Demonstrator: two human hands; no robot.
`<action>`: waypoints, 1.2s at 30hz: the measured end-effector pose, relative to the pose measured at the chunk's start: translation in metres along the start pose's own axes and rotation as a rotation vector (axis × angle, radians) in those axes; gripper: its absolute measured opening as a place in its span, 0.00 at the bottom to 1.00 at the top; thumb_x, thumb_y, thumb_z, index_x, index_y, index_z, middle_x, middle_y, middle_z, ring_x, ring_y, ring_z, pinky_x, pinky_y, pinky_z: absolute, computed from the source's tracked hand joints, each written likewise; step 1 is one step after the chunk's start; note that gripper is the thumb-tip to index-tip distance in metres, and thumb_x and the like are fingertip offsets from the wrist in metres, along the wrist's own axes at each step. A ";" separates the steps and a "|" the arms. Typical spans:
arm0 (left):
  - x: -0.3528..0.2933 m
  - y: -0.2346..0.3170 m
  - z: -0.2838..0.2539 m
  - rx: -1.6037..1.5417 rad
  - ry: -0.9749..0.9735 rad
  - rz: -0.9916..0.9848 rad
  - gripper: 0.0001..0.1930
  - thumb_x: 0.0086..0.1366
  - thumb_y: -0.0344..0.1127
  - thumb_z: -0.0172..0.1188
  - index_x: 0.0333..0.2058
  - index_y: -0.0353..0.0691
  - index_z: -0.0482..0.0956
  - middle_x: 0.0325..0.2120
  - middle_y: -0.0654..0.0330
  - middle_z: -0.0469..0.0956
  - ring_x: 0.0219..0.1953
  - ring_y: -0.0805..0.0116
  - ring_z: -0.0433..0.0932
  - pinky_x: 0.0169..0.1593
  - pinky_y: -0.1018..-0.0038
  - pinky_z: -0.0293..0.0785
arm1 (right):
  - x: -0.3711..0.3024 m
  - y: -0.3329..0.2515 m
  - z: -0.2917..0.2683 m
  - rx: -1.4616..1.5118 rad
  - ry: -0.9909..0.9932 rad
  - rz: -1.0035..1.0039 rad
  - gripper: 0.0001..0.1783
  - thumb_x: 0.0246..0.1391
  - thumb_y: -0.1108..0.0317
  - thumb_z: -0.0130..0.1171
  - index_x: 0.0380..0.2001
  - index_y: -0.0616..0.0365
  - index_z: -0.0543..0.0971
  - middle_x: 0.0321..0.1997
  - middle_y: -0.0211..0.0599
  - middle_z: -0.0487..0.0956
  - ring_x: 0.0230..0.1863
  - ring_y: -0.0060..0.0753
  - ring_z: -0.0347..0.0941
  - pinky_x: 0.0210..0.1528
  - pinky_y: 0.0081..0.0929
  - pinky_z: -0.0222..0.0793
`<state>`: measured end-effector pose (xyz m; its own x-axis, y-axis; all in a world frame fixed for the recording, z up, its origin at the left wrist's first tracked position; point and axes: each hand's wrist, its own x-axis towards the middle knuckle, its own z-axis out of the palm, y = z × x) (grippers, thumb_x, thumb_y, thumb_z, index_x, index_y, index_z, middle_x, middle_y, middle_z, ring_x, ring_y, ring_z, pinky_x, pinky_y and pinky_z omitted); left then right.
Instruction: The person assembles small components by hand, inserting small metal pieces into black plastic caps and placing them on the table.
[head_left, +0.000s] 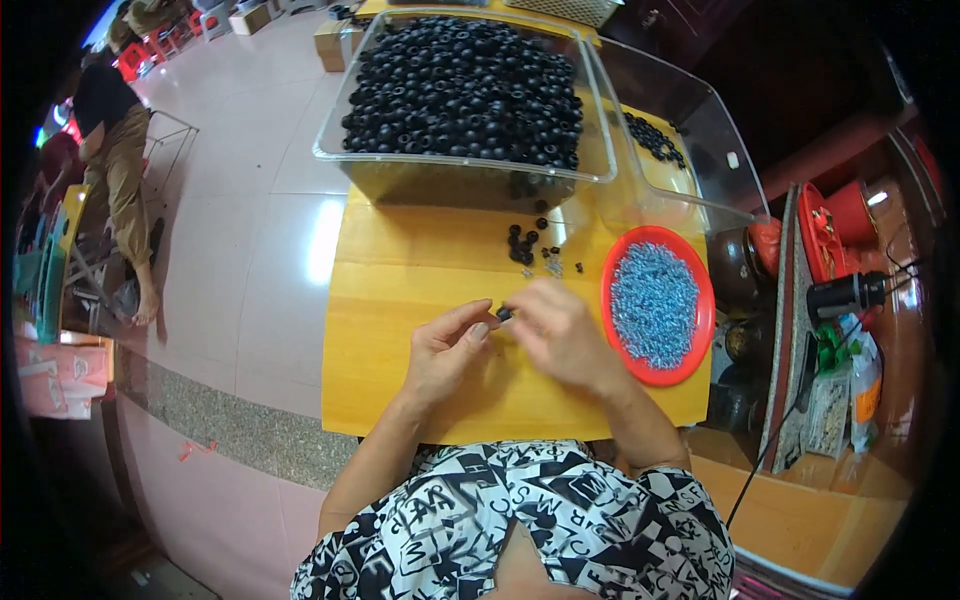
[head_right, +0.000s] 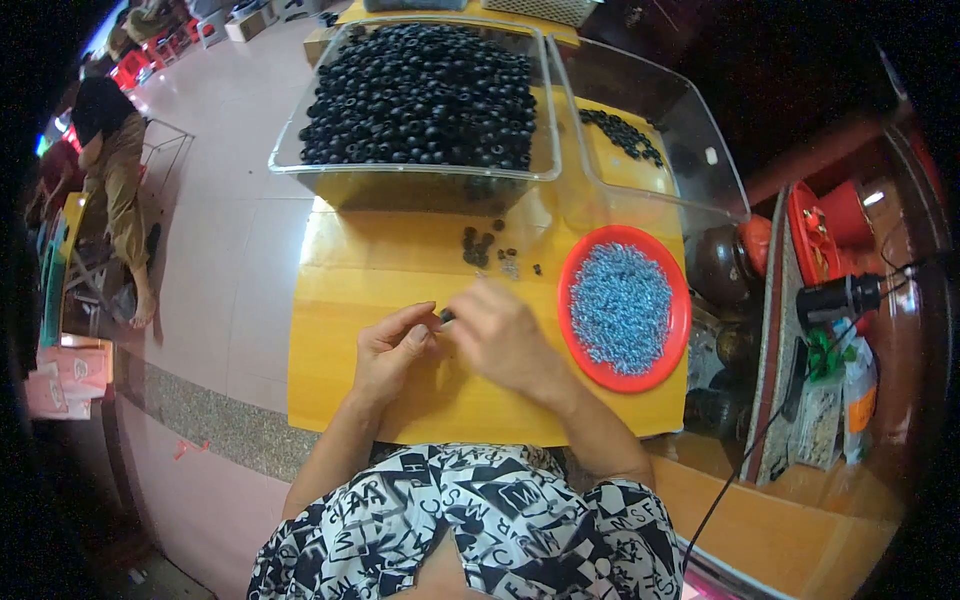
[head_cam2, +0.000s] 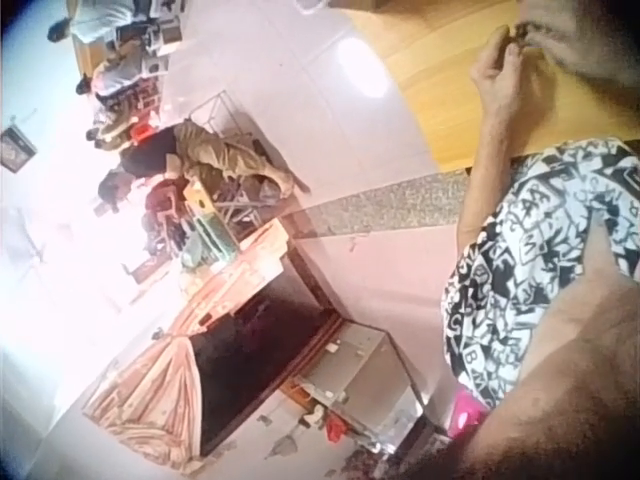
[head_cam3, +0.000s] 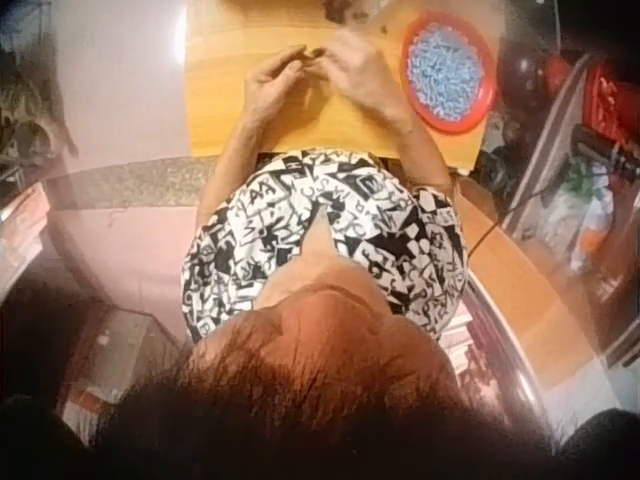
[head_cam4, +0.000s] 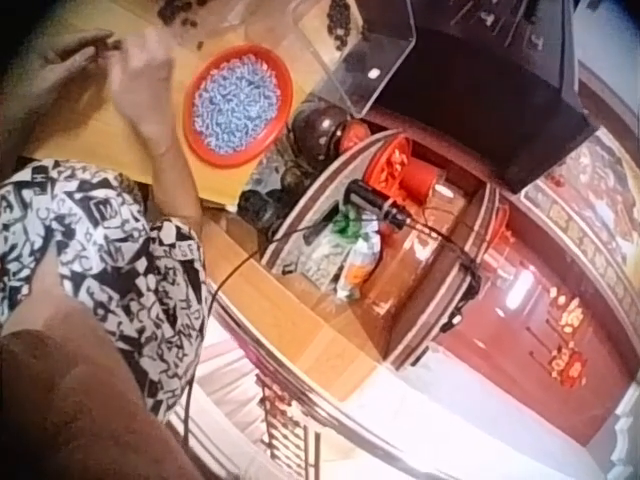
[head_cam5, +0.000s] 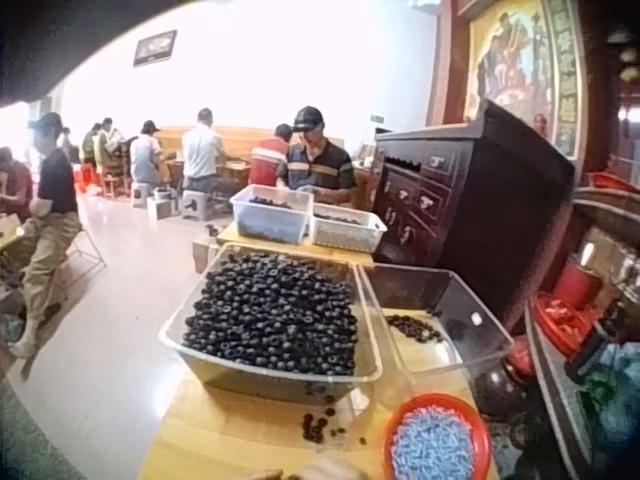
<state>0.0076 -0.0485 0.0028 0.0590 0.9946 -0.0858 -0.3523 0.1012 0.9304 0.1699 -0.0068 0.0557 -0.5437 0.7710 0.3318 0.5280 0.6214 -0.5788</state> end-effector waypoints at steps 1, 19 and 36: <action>0.000 0.000 -0.001 -0.046 -0.029 -0.055 0.13 0.55 0.26 0.55 0.41 0.30 0.72 0.33 0.59 0.75 0.32 0.75 0.73 0.37 0.80 0.70 | -0.003 -0.007 0.007 -0.014 0.011 0.020 0.09 0.38 0.76 0.57 0.27 0.65 0.72 0.25 0.43 0.70 0.29 0.42 0.68 0.30 0.30 0.65; 0.007 0.000 -0.012 -0.342 0.039 -0.131 0.10 0.53 0.23 0.54 0.36 0.30 0.73 0.28 0.55 0.75 0.25 0.74 0.72 0.28 0.83 0.67 | -0.131 0.056 -0.101 -0.614 0.066 0.743 0.14 0.37 0.76 0.57 0.32 0.67 0.72 0.33 0.52 0.73 0.38 0.51 0.69 0.39 0.35 0.65; 0.009 -0.004 -0.017 -0.545 -0.109 -0.181 0.12 0.53 0.25 0.56 0.37 0.31 0.73 0.30 0.52 0.74 0.25 0.71 0.71 0.31 0.81 0.69 | -0.115 0.067 -0.094 -0.194 0.385 0.649 0.06 0.44 0.78 0.52 0.29 0.65 0.74 0.28 0.42 0.74 0.31 0.34 0.71 0.33 0.25 0.65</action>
<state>-0.0062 -0.0391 -0.0073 0.2484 0.9550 -0.1619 -0.7558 0.2956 0.5843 0.3291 -0.0408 0.0489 0.1598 0.9607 0.2268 0.7869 0.0147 -0.6169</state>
